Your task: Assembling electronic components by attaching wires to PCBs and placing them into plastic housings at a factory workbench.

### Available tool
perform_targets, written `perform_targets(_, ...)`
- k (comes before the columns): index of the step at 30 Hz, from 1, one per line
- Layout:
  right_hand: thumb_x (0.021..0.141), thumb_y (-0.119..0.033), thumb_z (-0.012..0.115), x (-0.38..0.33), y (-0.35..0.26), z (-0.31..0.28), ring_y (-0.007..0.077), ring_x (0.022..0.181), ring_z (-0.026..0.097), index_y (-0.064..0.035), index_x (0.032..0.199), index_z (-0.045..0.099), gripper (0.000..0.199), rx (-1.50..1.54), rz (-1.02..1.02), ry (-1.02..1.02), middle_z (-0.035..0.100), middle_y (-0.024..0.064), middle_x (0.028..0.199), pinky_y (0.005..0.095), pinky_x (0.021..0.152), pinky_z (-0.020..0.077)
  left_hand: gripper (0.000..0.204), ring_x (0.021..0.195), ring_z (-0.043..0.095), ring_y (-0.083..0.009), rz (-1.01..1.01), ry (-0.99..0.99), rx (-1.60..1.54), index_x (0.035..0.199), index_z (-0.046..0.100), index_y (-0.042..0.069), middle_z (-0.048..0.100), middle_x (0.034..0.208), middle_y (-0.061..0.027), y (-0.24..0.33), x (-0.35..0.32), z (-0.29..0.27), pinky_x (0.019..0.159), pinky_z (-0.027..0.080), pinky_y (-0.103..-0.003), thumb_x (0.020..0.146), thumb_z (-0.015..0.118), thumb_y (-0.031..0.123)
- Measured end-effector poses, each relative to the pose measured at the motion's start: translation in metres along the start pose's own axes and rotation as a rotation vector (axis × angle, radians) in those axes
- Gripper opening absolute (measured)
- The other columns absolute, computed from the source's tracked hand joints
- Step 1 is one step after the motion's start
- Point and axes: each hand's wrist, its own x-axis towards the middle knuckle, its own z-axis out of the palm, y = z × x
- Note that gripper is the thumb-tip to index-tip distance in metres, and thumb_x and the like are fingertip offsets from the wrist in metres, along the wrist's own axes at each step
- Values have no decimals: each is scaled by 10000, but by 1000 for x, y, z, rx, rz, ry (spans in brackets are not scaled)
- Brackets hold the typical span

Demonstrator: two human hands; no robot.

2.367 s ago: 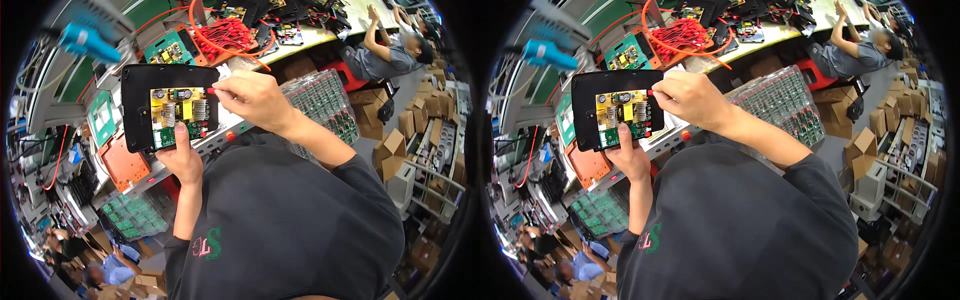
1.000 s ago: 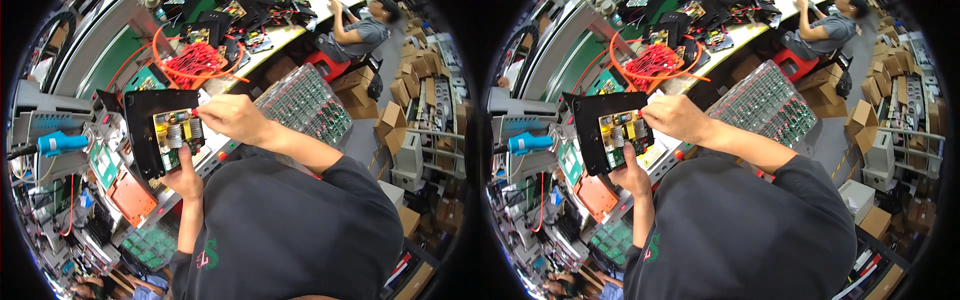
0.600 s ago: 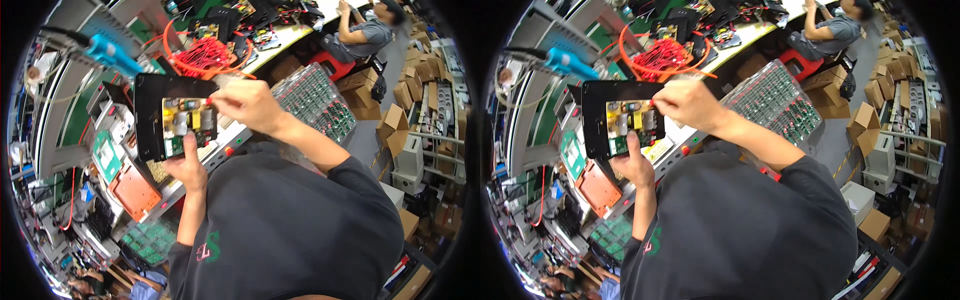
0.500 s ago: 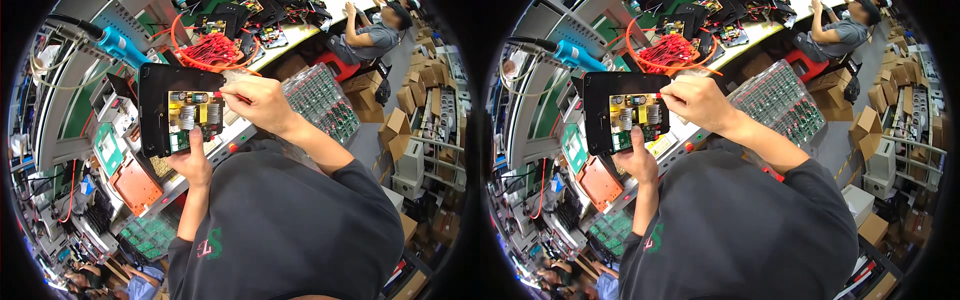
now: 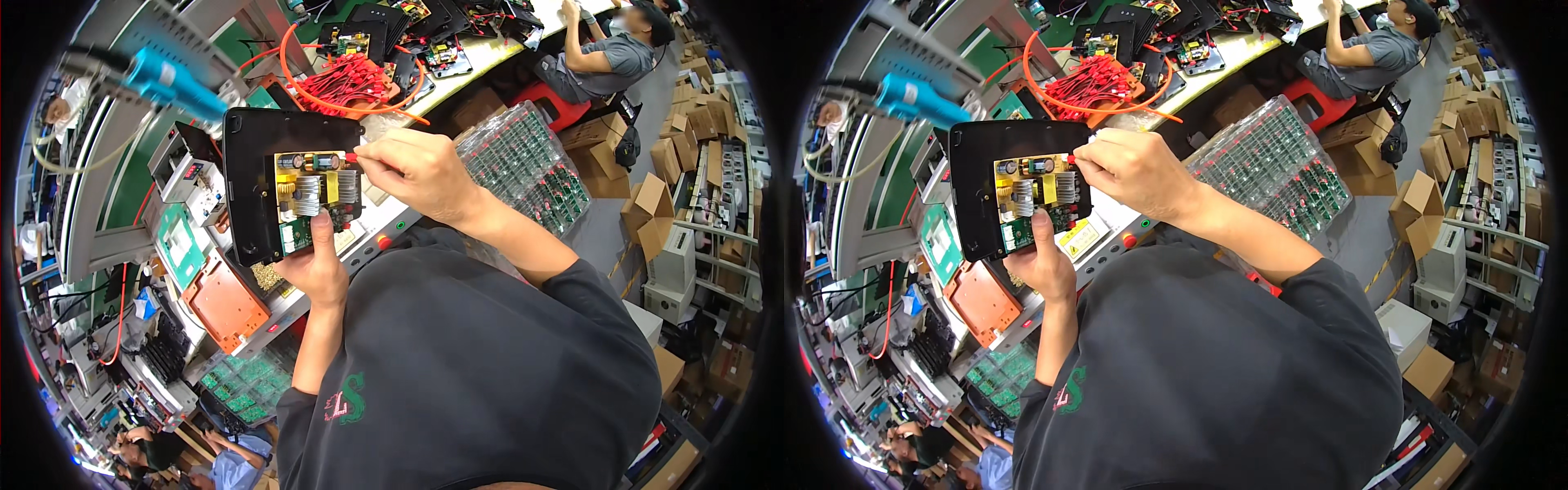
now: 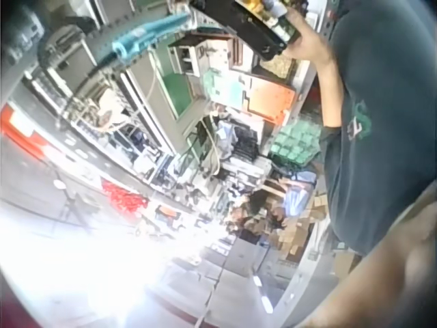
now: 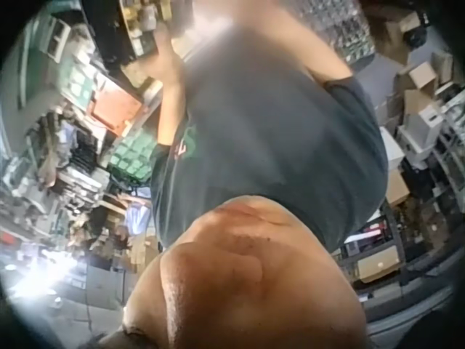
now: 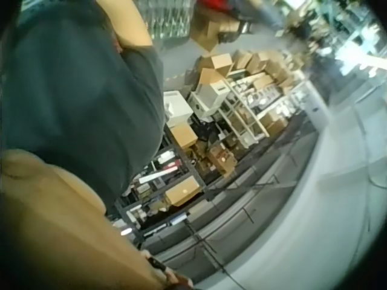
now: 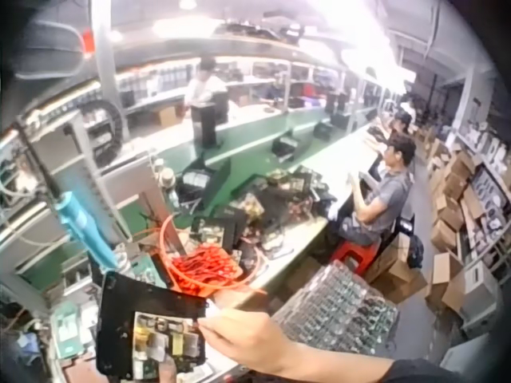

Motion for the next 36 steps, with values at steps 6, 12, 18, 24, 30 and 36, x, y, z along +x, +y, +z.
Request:
perform_targets(6, 811, -2, 780, 2, 3, 2, 204, 618, 656, 30, 959, 715, 165, -31, -50, 48, 661, 93, 740, 311, 565, 533, 373, 1029, 663, -172, 48, 15, 55, 1274, 602, -81, 685, 1170, -125, -2, -2, 5, 957, 525, -336, 942, 718, 44)
perform_targets(12, 829, -39, 740, 1, 7, 2, 245, 681, 636, 0, 906, 681, 105, -7, -42, 27, 623, 83, 750, 358, 604, 520, 428, 1058, 656, -175, 44, -5, 48, 1314, 567, -79, 671, 1202, -127, 0, -1, 6, 957, 523, -332, 936, 724, 45)
perform_targets(18, 823, -28, 758, 1, 33, -2, 255, 636, 641, 4, 933, 712, 123, 74, -6, -1, 660, 100, 752, 347, 584, 503, 353, 973, 660, -148, -51, -79, 71, 1224, 624, -88, 696, 1127, -103, -6, 8, 14, 898, 536, -305, 925, 746, 56)
perform_targets(24, 988, -221, 675, -24, 100, -34, 149, 833, 678, -41, 1351, 597, 413, 684, 593, 114, 684, 44, 1054, 298, 708, 566, 390, 1028, 673, -187, -452, -170, -226, 1328, 539, -40, 652, 1213, -108, -37, 43, 48, 862, 566, -336, 993, 660, 118)
perform_targets(30, 939, -147, 687, -39, 195, -61, 240, 560, 698, 48, 1342, 435, 514, 1217, 1044, 149, 679, 144, 1040, 367, 496, 613, 520, 1153, 638, -236, -731, -494, -134, 1402, 463, -21, 644, 1243, -165, -79, 80, 110, 899, 578, -388, 1079, 515, 384)
perform_targets(36, 899, 14, 565, 77, 412, -132, 402, 620, 714, 130, 1194, 404, 356, 764, 877, 661, 656, 243, 879, 497, 532, 632, 416, 1098, 674, -233, -683, -542, 21, 1414, 505, -27, 687, 1199, -183, -68, 27, 69, 876, 596, -381, 1068, 544, 202)
